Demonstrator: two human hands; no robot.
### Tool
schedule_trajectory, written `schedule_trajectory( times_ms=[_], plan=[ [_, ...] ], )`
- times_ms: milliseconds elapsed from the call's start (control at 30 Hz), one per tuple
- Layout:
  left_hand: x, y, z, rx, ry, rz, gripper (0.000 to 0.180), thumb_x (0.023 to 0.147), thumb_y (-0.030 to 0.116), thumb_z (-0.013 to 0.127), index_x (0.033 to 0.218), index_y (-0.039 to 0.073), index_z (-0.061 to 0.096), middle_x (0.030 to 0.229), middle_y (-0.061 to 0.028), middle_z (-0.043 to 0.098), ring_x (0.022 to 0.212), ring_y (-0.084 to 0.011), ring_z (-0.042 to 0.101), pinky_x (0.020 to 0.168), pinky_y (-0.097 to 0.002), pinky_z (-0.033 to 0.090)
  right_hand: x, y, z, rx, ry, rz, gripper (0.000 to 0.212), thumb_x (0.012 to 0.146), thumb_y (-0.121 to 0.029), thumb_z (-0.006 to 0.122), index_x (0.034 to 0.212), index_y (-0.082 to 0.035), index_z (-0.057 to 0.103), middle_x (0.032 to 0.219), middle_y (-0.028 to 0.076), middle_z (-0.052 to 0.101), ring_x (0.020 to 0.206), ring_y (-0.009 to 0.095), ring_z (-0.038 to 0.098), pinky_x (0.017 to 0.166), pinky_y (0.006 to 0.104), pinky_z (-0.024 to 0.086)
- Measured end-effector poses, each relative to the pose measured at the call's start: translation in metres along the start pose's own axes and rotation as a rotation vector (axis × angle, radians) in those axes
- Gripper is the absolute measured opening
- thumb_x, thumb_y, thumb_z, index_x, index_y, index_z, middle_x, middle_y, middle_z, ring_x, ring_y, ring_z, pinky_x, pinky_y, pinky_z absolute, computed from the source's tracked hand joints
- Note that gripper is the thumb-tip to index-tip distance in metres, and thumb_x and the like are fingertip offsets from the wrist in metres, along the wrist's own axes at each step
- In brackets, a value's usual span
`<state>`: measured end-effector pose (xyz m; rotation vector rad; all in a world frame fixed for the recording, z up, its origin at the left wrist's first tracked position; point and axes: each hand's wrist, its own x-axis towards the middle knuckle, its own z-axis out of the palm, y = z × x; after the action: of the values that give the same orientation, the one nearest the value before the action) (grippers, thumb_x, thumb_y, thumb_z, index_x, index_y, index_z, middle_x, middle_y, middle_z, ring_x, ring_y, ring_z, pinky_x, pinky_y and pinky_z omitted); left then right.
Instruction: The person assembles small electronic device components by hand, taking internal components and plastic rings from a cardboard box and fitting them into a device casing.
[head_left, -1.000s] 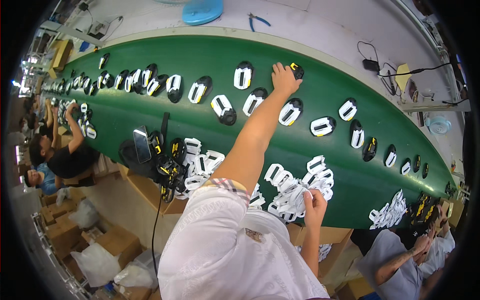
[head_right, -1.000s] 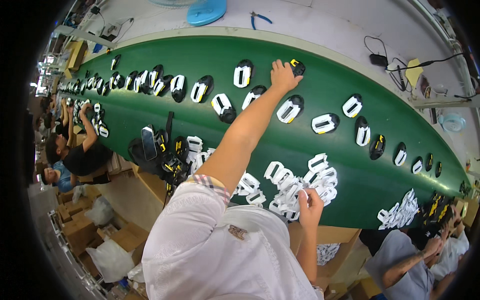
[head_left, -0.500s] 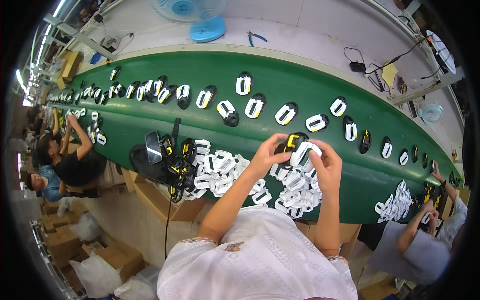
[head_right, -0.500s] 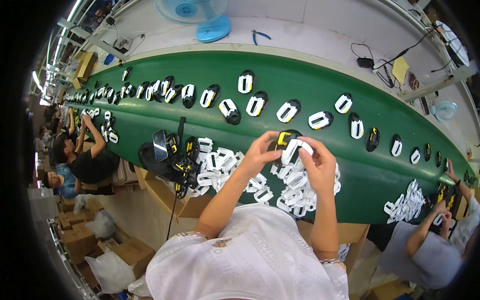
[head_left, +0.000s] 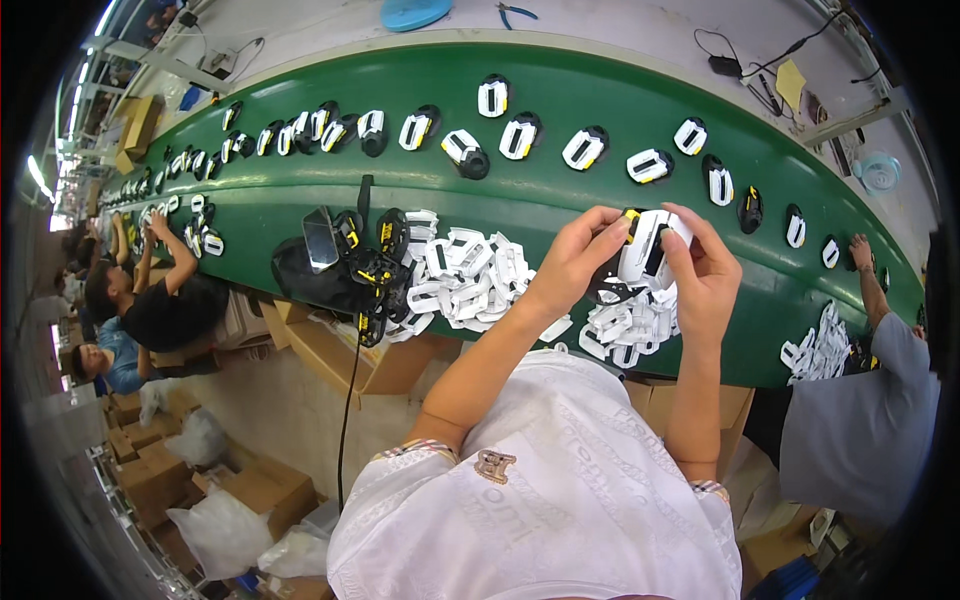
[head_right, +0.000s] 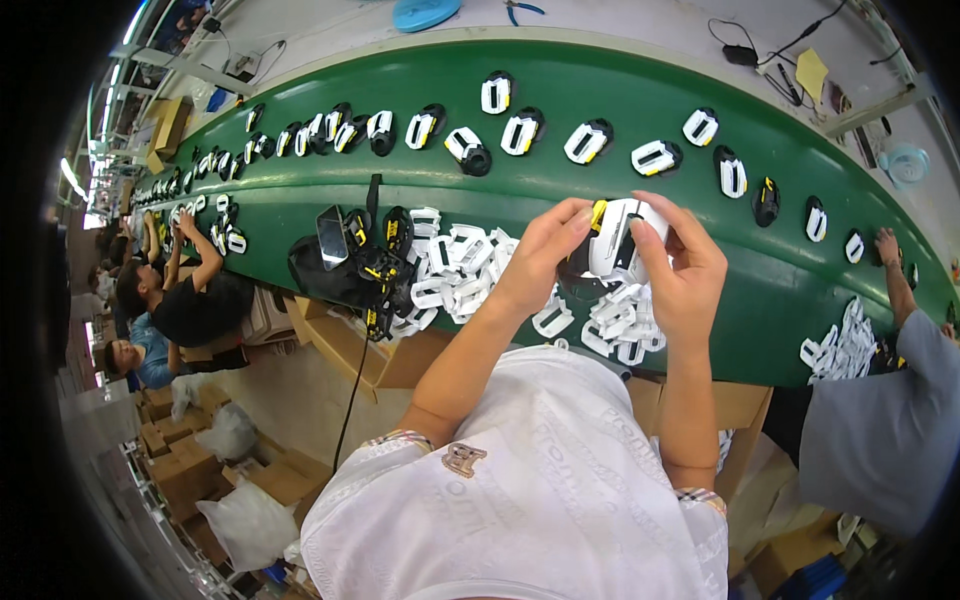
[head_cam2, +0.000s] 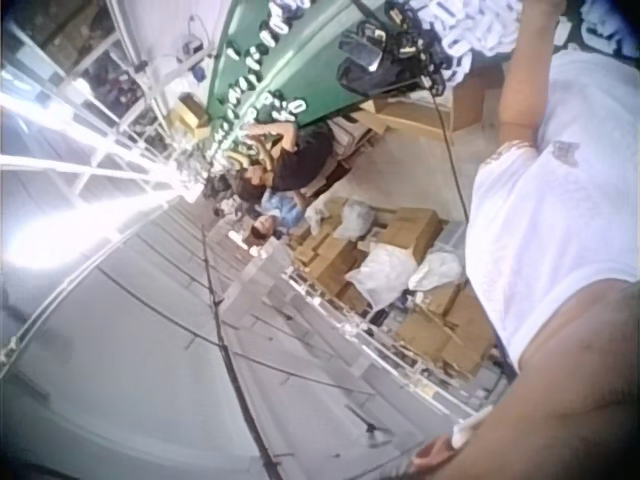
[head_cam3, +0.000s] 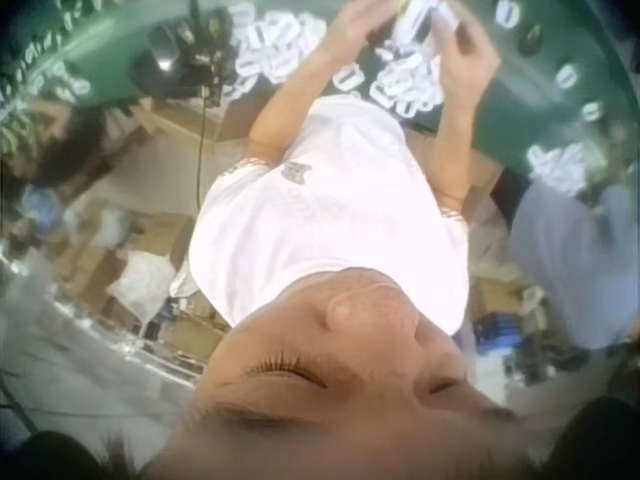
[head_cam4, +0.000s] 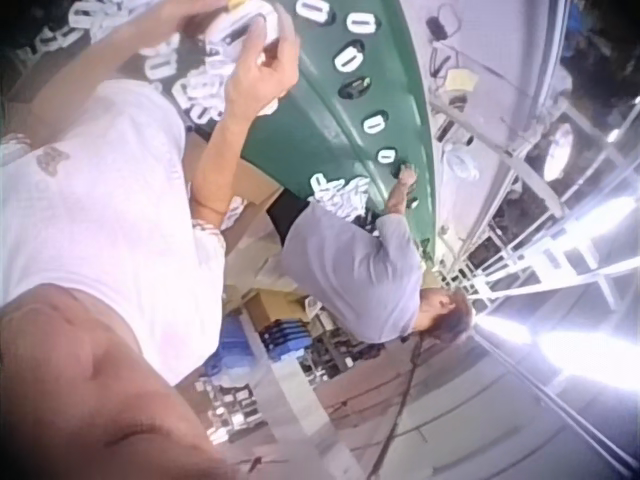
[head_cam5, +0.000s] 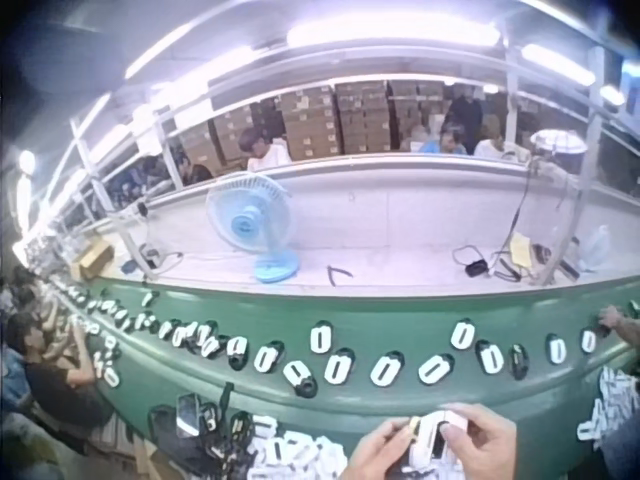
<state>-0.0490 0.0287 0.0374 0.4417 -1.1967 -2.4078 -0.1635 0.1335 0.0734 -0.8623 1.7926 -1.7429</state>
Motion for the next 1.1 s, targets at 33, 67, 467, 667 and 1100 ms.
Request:
schedule_trajectory(
  times_ms=[33,67,467,667,1100],
  plan=[
    [-0.002,-0.003,0.001,0.002,0.000,-0.004,0.029,0.092,0.023,0.049,0.106,-0.002,0.051,0.092,-0.0044,0.056,0.084,-0.0059,0.051,0.074,-0.0197,0.042,-0.002,0.001,0.000,-0.070,-0.007,-0.071,0.025,0.083,-0.003,0.060,0.107,0.004,0.059,0.090,0.006,0.060,0.078,0.007,0.055,0.070,0.0194,0.043],
    [-0.004,-0.007,0.003,0.044,0.022,-0.006,0.029,0.092,0.024,0.047,0.106,-0.001,0.052,0.092,-0.0035,0.057,0.083,-0.0056,0.052,0.073,-0.0197,0.042,-0.006,-0.002,0.002,0.035,0.052,0.018,0.024,0.083,-0.002,0.061,0.106,0.004,0.060,0.088,0.004,0.059,0.077,0.007,0.054,0.068,0.0185,0.043],
    [-0.013,-0.006,0.013,0.108,0.112,0.013,0.020,0.084,0.015,0.061,0.095,0.000,0.054,0.077,0.0010,0.055,0.066,-0.0020,0.047,0.058,-0.0176,0.038,-0.026,0.014,0.012,-0.105,0.220,-0.176,0.026,0.074,-0.004,0.069,0.100,-0.002,0.065,0.089,0.001,0.052,0.072,0.007,0.043,0.063,0.0199,0.037],
    [-0.017,-0.017,0.016,0.204,0.095,0.078,0.022,0.086,0.016,0.058,0.099,-0.001,0.053,0.084,-0.0031,0.058,0.072,-0.0037,0.052,0.062,-0.0182,0.042,-0.024,0.025,0.007,0.020,0.188,-0.122,0.033,0.077,-0.005,0.067,0.108,-0.001,0.059,0.094,0.003,0.055,0.079,0.007,0.049,0.066,0.0191,0.039],
    [-0.032,-0.005,0.019,0.622,0.074,0.359,0.021,0.076,0.013,0.066,0.085,-0.004,0.058,0.064,-0.0047,0.057,0.054,-0.0065,0.049,0.049,-0.0215,0.039,-0.053,0.016,-0.008,0.505,-0.116,0.260,0.030,0.080,-0.010,0.065,0.104,0.006,0.055,0.087,0.008,0.062,0.076,0.010,0.059,0.068,0.0228,0.047]
  ],
)
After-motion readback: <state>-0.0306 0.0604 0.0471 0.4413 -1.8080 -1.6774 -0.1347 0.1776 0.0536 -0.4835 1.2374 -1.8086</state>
